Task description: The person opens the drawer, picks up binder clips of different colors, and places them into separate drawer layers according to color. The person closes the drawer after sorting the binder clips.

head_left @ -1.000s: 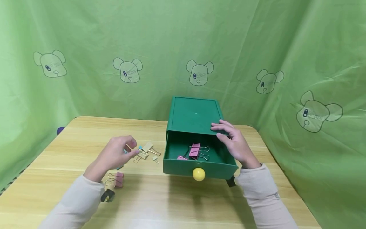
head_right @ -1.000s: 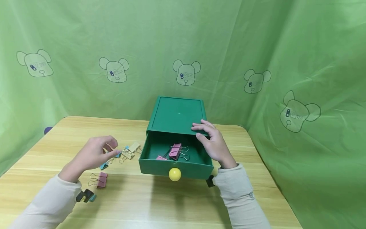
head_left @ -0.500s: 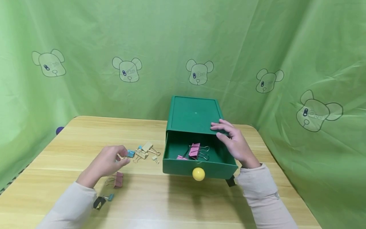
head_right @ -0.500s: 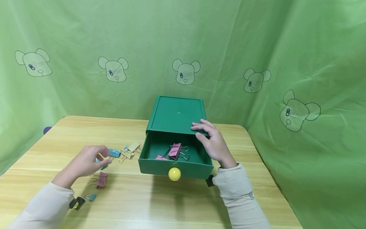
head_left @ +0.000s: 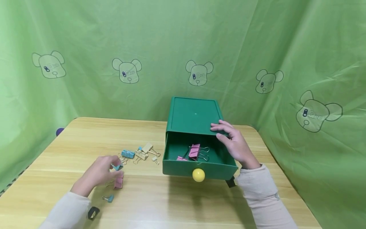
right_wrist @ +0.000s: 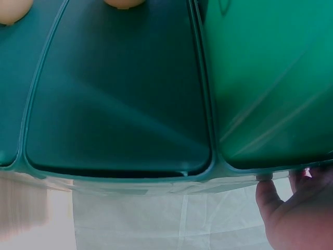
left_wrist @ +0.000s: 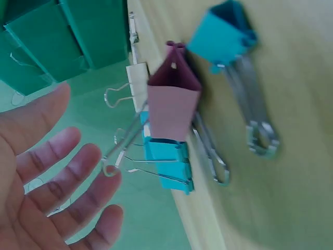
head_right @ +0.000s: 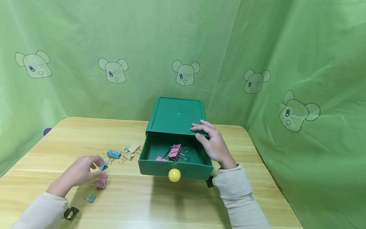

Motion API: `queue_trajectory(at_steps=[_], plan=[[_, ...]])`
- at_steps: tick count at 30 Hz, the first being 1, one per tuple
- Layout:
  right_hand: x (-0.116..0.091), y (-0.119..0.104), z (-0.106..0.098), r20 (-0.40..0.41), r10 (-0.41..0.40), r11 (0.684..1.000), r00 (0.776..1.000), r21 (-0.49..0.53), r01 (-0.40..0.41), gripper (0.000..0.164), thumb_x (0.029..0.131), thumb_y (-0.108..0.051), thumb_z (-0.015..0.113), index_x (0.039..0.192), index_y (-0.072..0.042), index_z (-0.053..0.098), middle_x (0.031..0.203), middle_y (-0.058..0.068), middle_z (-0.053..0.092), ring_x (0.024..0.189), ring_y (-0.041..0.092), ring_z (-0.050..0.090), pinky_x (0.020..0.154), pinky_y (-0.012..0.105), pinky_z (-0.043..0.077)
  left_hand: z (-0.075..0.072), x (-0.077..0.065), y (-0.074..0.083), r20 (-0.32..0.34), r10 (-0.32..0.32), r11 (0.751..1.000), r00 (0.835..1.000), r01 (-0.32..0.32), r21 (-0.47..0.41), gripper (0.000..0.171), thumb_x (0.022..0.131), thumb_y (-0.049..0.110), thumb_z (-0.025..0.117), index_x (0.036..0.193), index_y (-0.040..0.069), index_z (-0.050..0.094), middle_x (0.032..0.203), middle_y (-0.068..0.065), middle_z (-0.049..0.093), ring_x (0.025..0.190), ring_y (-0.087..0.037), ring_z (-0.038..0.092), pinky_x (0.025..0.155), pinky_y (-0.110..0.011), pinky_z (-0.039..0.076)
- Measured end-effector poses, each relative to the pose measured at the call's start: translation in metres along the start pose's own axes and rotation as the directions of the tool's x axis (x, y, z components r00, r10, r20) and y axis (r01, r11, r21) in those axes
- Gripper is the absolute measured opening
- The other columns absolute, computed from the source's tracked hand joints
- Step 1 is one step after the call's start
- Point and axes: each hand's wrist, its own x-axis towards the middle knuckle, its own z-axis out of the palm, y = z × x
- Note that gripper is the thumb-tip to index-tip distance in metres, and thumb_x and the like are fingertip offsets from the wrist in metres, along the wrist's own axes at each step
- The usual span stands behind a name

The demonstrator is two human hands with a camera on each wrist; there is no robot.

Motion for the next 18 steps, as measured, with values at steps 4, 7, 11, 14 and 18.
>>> queue_trajectory(at_steps=[4, 7, 11, 14, 18], plan=[[0.0, 0.0, 0.0, -0.001, 0.005, 1.0, 1.0, -0.002, -0.005, 0.024, 0.092, -0.009, 0.049, 0.112, -0.002, 0.06, 0.129, 0.014, 0.05, 0.132, 0.028, 0.023, 0.1, 0.063, 0.016, 0.003, -0.004, -0.003, 0.052, -0.031, 0.999, 0.998, 0.032, -0.009, 0.035, 0.069, 0.025, 0.078, 0.094, 0.006, 0.063, 0.093, -0.008, 0.062, 0.085, -0.027, 0.059, 0.074, -0.043, 0.049], [0.0, 0.0, 0.0, 0.0, 0.008, 1.0, 1.0, -0.005, -0.008, 0.024, 0.092, -0.009, 0.049, 0.113, -0.003, 0.06, 0.129, 0.014, 0.05, 0.133, 0.028, 0.023, 0.1, 0.063, 0.016, 0.004, -0.007, -0.004, 0.08, -0.042, 0.999, 0.996, 0.043, -0.001, 0.04, 0.065, 0.027, 0.079, 0.095, 0.006, 0.063, 0.095, -0.008, 0.062, 0.089, -0.028, 0.058, 0.076, -0.045, 0.049], [0.0, 0.0, 0.0, 0.002, 0.009, 1.0, 1.0, -0.004, -0.009, 0.024, 0.092, -0.009, 0.05, 0.113, -0.003, 0.06, 0.129, 0.014, 0.05, 0.133, 0.028, 0.022, 0.099, 0.063, 0.016, 0.006, -0.009, -0.004, 0.105, -0.062, 0.998, 0.992, 0.061, 0.017, 0.04, 0.064, 0.022, 0.08, 0.096, 0.006, 0.063, 0.094, -0.008, 0.061, 0.09, -0.029, 0.058, 0.078, -0.047, 0.048], [-0.001, -0.001, 0.0, 0.002, 0.009, 1.0, 1.0, 0.0, -0.009, 0.024, 0.092, -0.009, 0.05, 0.113, -0.002, 0.059, 0.13, 0.015, 0.049, 0.133, 0.029, 0.022, 0.099, 0.063, 0.016, 0.01, -0.01, -0.005, 0.122, -0.094, 0.996, 0.988, 0.094, 0.008, 0.036, 0.063, 0.015, 0.08, 0.095, 0.01, 0.063, 0.095, -0.007, 0.061, 0.09, -0.028, 0.057, 0.079, -0.048, 0.047], [0.0, -0.001, 0.001, 0.004, 0.012, 1.0, 1.0, 0.002, -0.012, 0.024, 0.092, -0.009, 0.05, 0.113, -0.003, 0.059, 0.13, 0.014, 0.049, 0.133, 0.028, 0.022, 0.099, 0.063, 0.016, 0.016, -0.012, -0.005, 0.158, -0.149, 0.988, 0.976, 0.154, -0.02, 0.037, 0.059, 0.01, 0.08, 0.09, 0.015, 0.061, 0.092, -0.005, 0.06, 0.083, -0.022, 0.057, 0.074, -0.045, 0.049]])
